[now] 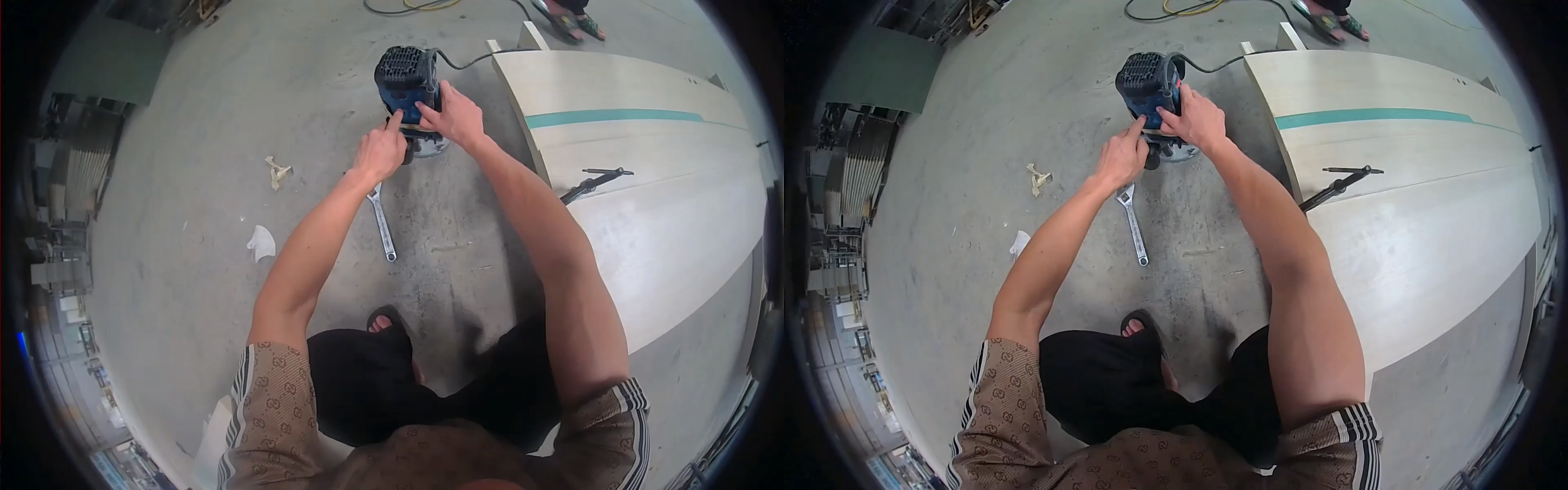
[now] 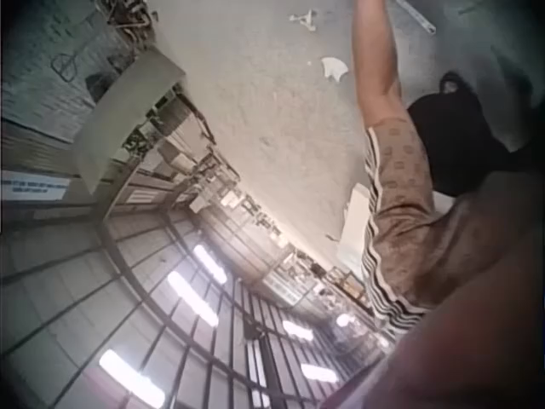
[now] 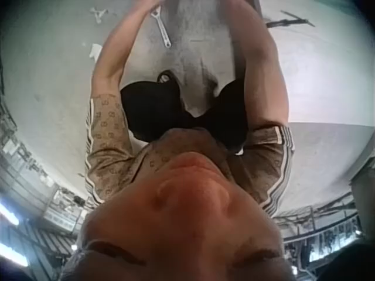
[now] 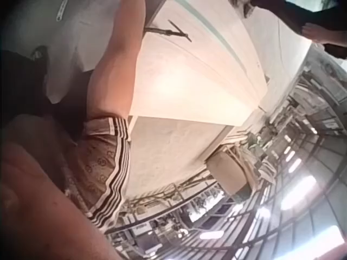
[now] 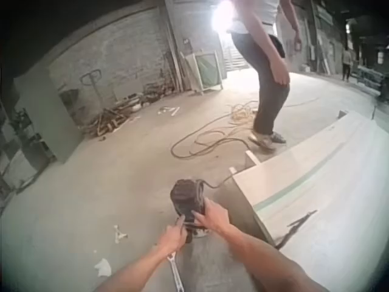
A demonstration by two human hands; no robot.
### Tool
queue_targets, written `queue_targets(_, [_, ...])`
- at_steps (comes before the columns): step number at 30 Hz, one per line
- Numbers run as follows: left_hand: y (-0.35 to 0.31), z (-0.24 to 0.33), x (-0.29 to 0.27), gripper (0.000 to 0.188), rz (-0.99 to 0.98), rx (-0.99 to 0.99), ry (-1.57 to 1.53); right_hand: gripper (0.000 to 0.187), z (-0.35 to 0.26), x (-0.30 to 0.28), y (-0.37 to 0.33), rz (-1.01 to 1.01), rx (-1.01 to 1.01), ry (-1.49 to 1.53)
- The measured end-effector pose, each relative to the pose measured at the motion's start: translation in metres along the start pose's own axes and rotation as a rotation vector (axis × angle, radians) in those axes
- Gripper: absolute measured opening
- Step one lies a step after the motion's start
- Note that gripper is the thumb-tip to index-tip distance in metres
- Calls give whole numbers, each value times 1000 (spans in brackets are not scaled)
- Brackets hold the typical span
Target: Disassembling and reassembling a wood router in a workshop setting.
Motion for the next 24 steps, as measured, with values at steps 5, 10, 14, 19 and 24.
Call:
queue_targets(5, [4,14,-1,46,-121,44,251,57,-2,2,6,-10,-2,-20])
queue_targets(10, [13,18,5,44,-129,52,312,56,5,-3,7,36,-28,17])
queue_targets(14, [11,11,6,43,-163,-52,270,60,-3,-2,5,-23,10,78])
queue_targets(19, [11,28,2,42,-163,44,364,60,1,-7,-1,49,-6,50])
queue_targets(24, [7,34,2,40,-97,10,356,57,-2,-10,-6,49,31,25])
Point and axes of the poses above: each hand's wrist, its own y-axis towards the middle knuckle, its own x-axis out of the palm, z = x × y, the point moved 6 cm from there along y, towards the middle knuckle, and after that the axes turned 4 degrees about -z, right-handed, at the moved point
